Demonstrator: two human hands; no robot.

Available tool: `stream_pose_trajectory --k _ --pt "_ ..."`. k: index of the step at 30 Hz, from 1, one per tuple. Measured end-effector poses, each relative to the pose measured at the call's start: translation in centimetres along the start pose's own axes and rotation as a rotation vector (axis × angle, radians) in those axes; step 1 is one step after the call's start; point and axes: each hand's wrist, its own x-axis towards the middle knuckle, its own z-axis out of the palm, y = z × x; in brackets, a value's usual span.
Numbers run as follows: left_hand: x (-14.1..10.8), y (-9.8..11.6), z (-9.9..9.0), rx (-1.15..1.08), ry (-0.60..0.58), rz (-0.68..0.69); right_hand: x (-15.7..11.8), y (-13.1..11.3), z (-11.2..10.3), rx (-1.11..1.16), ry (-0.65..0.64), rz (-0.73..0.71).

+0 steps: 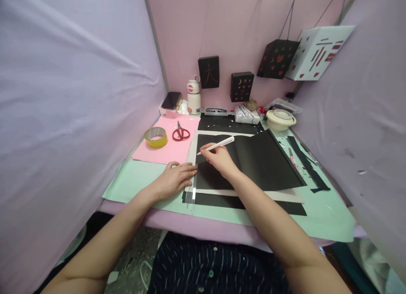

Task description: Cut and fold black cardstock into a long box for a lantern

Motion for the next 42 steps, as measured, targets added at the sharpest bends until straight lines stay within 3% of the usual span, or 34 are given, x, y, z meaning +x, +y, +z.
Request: stream_pose_trajectory --k 7,14,29,42 --pt "0.0 0.0 0.1 0.0 0.002 -0.002 0.4 1.8 1.7 -0.252 0.128 -0.089" --pt "0.0 0.0 0.2 0.003 0.004 -0.007 0.3 1.4 1.4 -0.219 0.165 -0.137" --pt "0.0 -0.1 0.3 0.003 -0.006 -0.009 0.2 3.3 2.2 -0.206 0.128 -0.128" --pt "0.0 -0.2 0.4 -0.002 0.005 -0.002 0.2 3.2 2.3 -0.203 0.085 -0.11"
